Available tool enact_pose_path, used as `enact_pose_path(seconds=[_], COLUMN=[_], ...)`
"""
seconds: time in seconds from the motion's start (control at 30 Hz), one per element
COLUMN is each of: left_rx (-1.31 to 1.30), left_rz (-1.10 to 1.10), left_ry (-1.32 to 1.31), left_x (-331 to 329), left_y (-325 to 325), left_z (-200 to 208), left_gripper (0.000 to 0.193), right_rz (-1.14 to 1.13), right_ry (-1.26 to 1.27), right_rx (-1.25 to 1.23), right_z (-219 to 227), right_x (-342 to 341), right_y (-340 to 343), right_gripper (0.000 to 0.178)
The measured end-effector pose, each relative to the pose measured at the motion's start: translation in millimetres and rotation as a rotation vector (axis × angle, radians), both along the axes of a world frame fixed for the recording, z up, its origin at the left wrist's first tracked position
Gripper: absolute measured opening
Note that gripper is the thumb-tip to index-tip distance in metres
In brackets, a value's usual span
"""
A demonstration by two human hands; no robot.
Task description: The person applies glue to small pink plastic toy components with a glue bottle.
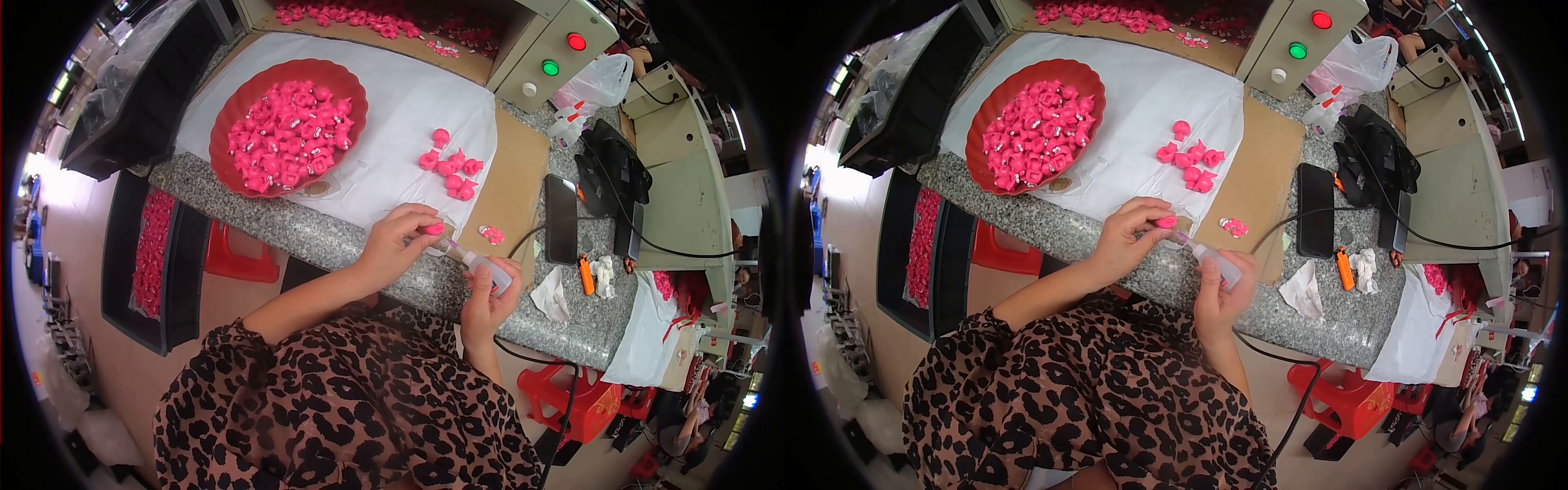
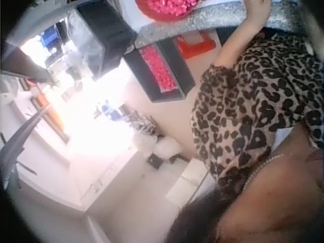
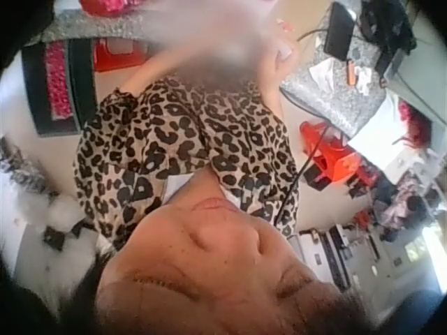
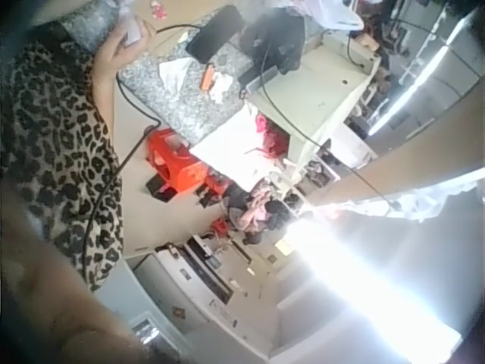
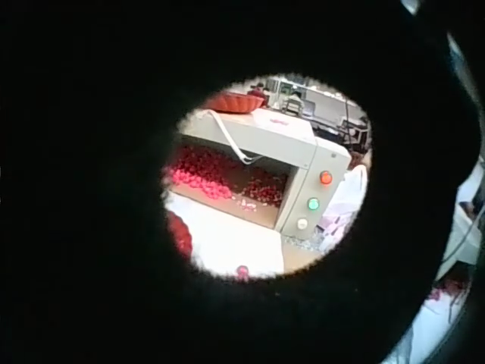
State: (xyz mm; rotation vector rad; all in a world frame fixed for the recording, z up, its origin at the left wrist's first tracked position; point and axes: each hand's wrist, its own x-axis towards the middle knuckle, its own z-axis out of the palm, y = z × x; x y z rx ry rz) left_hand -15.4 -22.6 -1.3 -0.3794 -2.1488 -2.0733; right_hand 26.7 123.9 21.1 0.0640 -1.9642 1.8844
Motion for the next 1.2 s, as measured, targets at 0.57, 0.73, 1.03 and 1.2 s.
enact_pose_path(seconds=[0.57,0.73,1.03,1.2], left_rx=[-0.039,0.274,0.18,0.118], left_rz=[-0.08,-0.359,-0.477,-0.495], left_ry=[0.06,-0.28,-0.441,-0.393], left_x=[-2,-8,-9,-9], left_y=[-4,-14,-22,-23], left_z=[-1,5,13,10], left_gripper=[0.021,0.022,0.026,0.026], right_rz=[-0.018,-0.024,0.043,0.053], right_ry=[0.008,-0.106,-0.077,-0.06], right_rx=[-0.045,-0.388,-0.148,-0.084], right_z=[2,8,10,9], right_x=[-3,-7,-7,-8], right_y=[1,8,8,11], right_gripper=[0.016,0.018,0.014,0.013])
